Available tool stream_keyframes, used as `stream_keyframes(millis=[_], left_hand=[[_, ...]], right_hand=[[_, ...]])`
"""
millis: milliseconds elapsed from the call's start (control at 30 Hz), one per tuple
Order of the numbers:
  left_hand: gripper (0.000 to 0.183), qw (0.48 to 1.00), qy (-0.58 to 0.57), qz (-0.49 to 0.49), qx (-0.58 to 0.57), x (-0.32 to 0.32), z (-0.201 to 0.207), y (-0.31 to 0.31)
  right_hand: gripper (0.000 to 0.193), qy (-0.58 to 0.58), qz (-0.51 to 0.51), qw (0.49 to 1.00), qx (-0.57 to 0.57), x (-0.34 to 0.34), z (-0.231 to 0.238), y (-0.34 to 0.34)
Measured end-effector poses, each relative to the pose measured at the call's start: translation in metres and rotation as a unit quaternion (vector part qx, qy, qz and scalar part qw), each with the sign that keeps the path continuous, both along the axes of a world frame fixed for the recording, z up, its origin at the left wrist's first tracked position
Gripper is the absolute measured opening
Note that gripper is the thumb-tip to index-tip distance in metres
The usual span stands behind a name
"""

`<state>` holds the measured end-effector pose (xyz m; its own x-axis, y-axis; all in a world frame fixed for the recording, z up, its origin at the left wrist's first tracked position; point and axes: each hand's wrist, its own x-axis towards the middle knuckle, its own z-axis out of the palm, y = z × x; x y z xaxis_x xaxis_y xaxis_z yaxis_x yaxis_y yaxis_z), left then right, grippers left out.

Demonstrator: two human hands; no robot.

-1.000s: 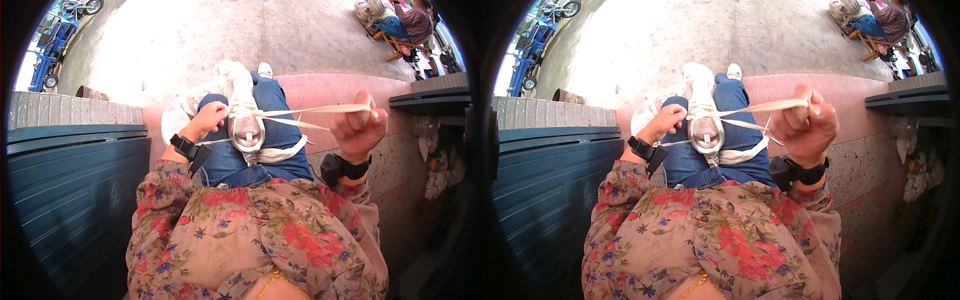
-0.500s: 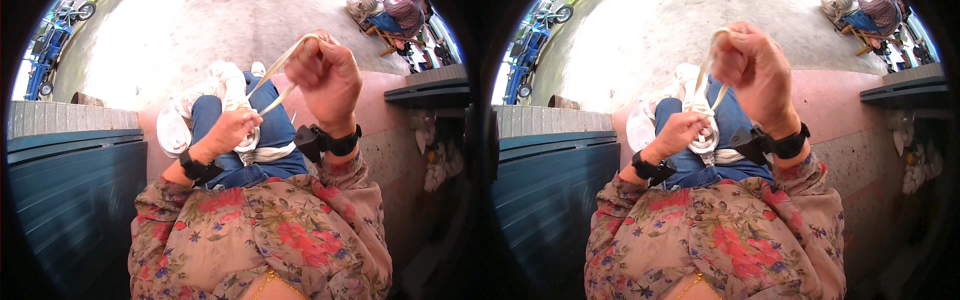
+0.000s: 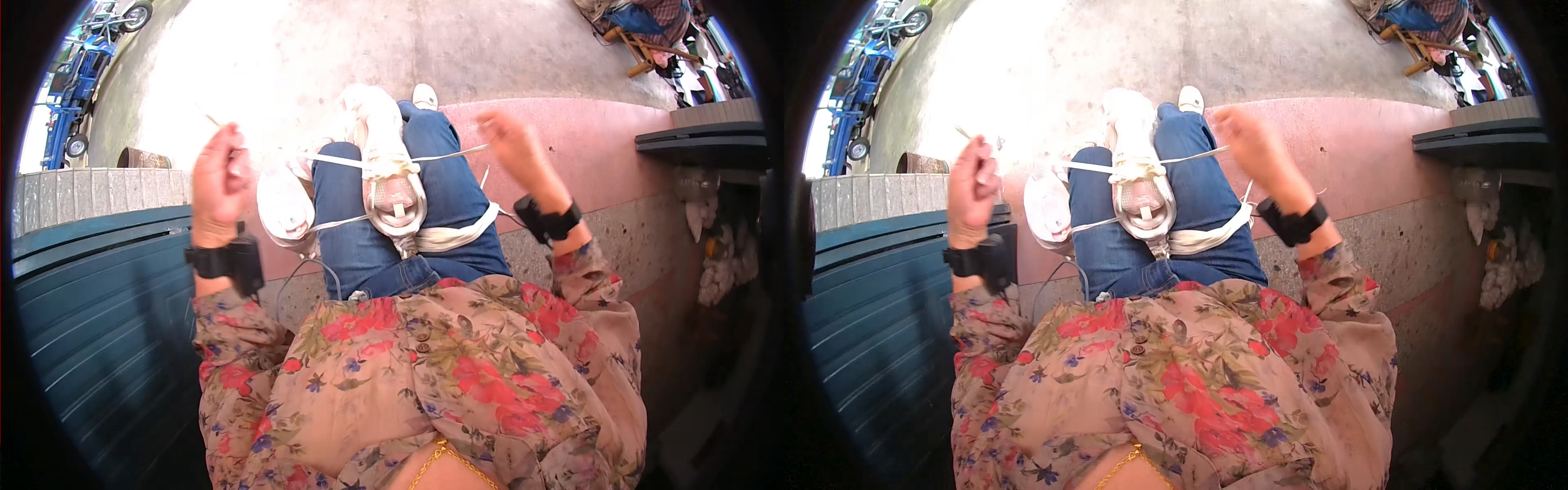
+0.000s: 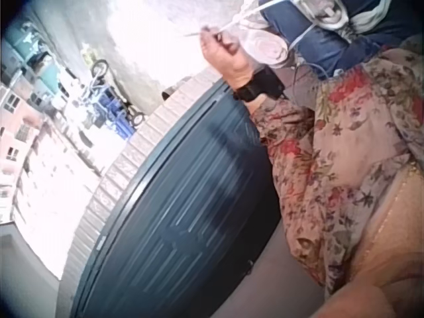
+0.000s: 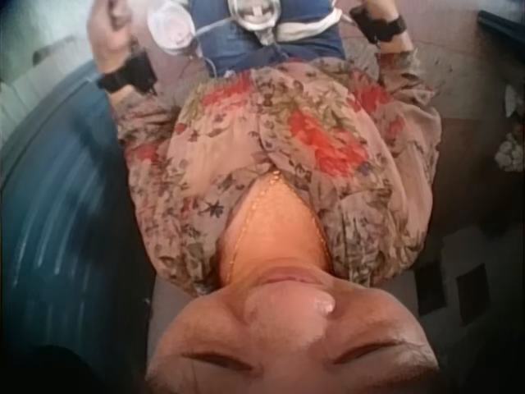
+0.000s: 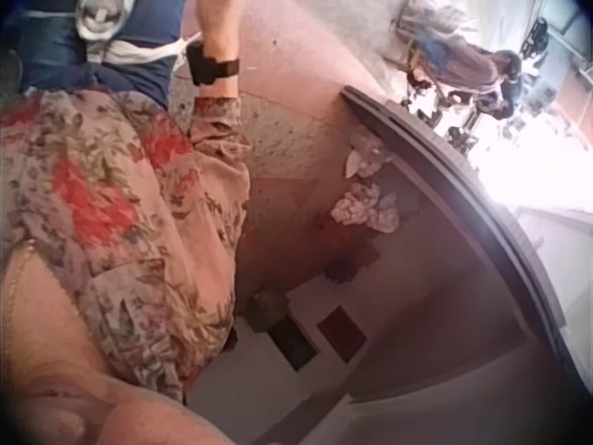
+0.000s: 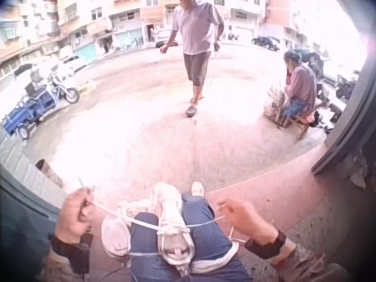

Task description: The recorder is lacing and organizing white sneakers while sitting outdoors.

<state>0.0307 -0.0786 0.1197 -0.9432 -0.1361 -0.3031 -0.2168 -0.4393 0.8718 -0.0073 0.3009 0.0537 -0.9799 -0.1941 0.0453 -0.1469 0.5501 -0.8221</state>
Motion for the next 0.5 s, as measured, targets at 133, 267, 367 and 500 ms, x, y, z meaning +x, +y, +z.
stream_keyframes(millis=[133,267,367,500], left_hand=[[0.020,0.976,-0.054,0.040,-0.208,0.000,-0.018,-0.013],[0.024,0.869,-0.154,-0.152,-0.444,0.023,-0.066,0.035],[0.023,0.881,-0.150,-0.223,-0.390,0.041,-0.087,0.070],[0.024,0.875,-0.140,-0.253,-0.387,0.050,-0.095,0.094]], right_hand=[[0.017,-0.002,0.142,0.990,0.022,0.044,-0.049,-0.025],[0.017,-0.063,0.129,0.989,0.034,0.057,-0.065,-0.040],[0.016,-0.072,0.059,0.995,-0.039,0.057,-0.068,-0.051],[0.014,-0.118,0.010,0.985,-0.126,0.057,-0.072,-0.056]])
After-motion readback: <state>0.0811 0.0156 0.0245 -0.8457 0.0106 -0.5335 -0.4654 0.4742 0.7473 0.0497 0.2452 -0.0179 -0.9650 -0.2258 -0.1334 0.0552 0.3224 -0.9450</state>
